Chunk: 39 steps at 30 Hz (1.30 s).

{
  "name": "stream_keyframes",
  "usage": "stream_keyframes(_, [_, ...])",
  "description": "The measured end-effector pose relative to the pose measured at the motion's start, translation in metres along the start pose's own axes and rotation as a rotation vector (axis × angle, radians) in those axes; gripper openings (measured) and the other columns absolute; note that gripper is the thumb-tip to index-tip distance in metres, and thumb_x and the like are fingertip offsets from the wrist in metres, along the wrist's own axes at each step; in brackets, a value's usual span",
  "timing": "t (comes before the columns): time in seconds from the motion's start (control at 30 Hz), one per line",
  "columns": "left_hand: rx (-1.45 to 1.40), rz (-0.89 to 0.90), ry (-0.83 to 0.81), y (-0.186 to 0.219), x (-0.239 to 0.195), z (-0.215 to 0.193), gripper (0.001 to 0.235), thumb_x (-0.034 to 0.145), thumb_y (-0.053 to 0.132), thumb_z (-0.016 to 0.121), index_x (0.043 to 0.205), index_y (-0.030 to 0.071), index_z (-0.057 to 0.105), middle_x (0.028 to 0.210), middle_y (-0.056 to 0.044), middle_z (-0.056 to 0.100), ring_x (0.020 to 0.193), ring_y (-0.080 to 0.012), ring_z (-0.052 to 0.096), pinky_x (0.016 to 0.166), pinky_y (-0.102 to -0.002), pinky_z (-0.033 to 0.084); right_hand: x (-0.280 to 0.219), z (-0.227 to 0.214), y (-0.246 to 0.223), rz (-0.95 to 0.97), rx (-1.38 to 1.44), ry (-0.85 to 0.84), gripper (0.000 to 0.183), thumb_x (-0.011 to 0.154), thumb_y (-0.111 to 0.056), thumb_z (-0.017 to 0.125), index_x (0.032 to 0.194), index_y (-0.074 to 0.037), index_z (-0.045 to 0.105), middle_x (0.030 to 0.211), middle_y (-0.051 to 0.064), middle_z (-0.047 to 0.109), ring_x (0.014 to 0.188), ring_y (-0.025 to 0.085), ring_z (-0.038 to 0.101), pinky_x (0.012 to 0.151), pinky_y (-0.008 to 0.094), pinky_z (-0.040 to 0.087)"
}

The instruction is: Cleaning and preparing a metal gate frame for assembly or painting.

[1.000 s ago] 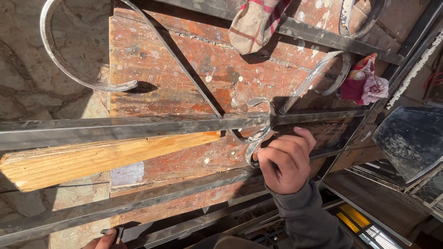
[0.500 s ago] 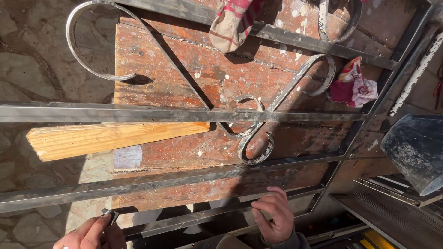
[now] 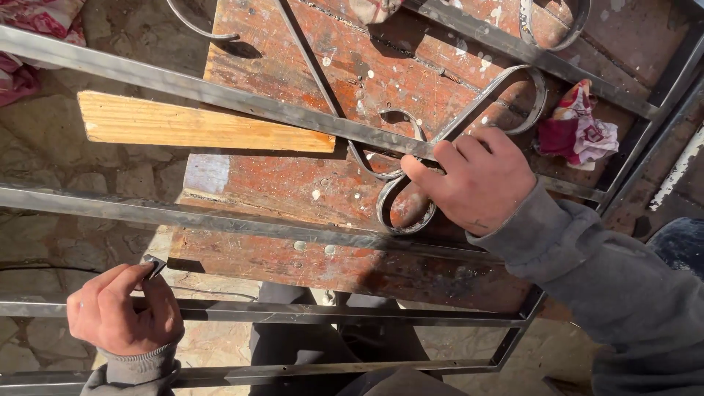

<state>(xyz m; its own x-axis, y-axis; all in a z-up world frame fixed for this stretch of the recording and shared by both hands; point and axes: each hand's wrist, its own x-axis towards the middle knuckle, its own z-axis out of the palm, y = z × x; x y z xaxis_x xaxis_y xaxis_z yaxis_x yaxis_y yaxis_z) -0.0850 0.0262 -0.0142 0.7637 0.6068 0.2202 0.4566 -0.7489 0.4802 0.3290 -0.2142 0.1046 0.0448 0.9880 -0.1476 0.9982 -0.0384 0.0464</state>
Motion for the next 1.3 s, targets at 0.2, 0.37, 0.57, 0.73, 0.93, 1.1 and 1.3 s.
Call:
stream_keyframes(0.2, [-0.028, -0.026, 0.023, 0.004, 0.001, -0.007, 0.021, 0.097, -0.005, 0.068, 0.114, 0.009, 0.068, 0.107, -0.005, 0.072, 0.089, -0.0206, 0.063, 0.081, -0.032, 0.04, 0.002, -0.004, -0.022, 0.001, 0.107, -0.115, 0.04, 0.095, -0.018, 0.067, 0.132, -0.006, 0.065, 0.085, 0.006, 0.063, 0.075, 0.025, 0.064, 0.077, 0.042, 0.052])
stream_keyframes(0.37, [-0.059, -0.031, 0.036, 0.007, 0.018, -0.017, 0.02, 0.097, 0.0, 0.071, 0.114, 0.01, 0.069, 0.105, -0.005, 0.071, 0.092, -0.0216, 0.067, 0.084, -0.031, 0.043, 0.011, -0.002, -0.06, 0.33, 0.416, -0.133, 0.054, 0.088, -0.018, 0.069, 0.136, 0.002, 0.056, 0.073, 0.01, 0.064, 0.06, 0.031, 0.06, 0.058, 0.046, 0.049])
stream_keyframes(0.57, [-0.123, -0.044, -0.008, 0.005, 0.04, -0.028, 0.025, 0.085, 0.001, 0.073, 0.108, 0.01, 0.071, 0.099, -0.003, 0.072, 0.085, -0.023, 0.066, 0.082, -0.037, 0.044, 0.017, 0.008, -0.072, 0.678, 1.128, -0.231, 0.064, 0.092, -0.022, 0.065, 0.151, -0.005, 0.047, 0.071, 0.002, 0.064, 0.058, 0.015, 0.059, 0.056, 0.034, 0.053])
stream_keyframes(0.73, [-0.147, -0.021, -0.087, -0.001, 0.054, -0.036, 0.026, 0.082, 0.006, 0.075, 0.107, 0.012, 0.072, 0.098, -0.003, 0.072, 0.081, -0.022, 0.066, 0.08, -0.036, 0.047, 0.06, -0.002, -0.096, 0.947, 1.938, -0.156, 0.095, 0.092, -0.021, 0.063, 0.166, -0.004, 0.007, 0.07, 0.006, 0.059, 0.057, 0.01, 0.049, 0.05, 0.026, 0.038])
stream_keyframes(0.93, [-0.16, -0.01, -0.138, -0.005, 0.058, -0.034, 0.026, 0.08, 0.007, 0.076, 0.104, 0.013, 0.073, 0.097, -0.003, 0.072, 0.08, -0.0232, 0.066, 0.078, -0.036, 0.047, 0.069, -0.001, -0.107, 1.126, 1.958, 0.03, 0.089, 0.089, -0.016, 0.057, 0.163, -0.003, 0.01, 0.06, 0.005, 0.06, 0.048, 0.01, 0.05, 0.047, 0.024, 0.039])
stream_keyframes(1.1, [-0.139, 0.019, -0.143, -0.005, 0.055, -0.031, 0.025, 0.08, 0.009, 0.076, 0.104, 0.014, 0.073, 0.098, -0.003, 0.072, 0.08, -0.0228, 0.067, 0.081, -0.037, 0.049, 0.031, 0.005, -0.089, 1.057, 1.537, -0.093, 0.069, 0.095, -0.012, 0.055, 0.162, -0.004, 0.041, 0.062, -0.003, 0.05, 0.055, 0.008, 0.044, 0.053, 0.025, 0.042])
stream_keyframes(1.3, [-0.11, 0.021, -0.145, 0.001, 0.057, -0.026, 0.024, 0.083, 0.007, 0.074, 0.106, 0.013, 0.073, 0.097, -0.003, 0.073, 0.08, -0.0222, 0.066, 0.081, -0.037, 0.048, 0.049, 0.0, -0.096, 0.966, 0.996, -0.181, 0.059, 0.091, -0.013, 0.061, 0.149, -0.007, 0.051, 0.059, -0.008, 0.056, 0.049, 0.006, 0.054, 0.051, 0.026, 0.046])
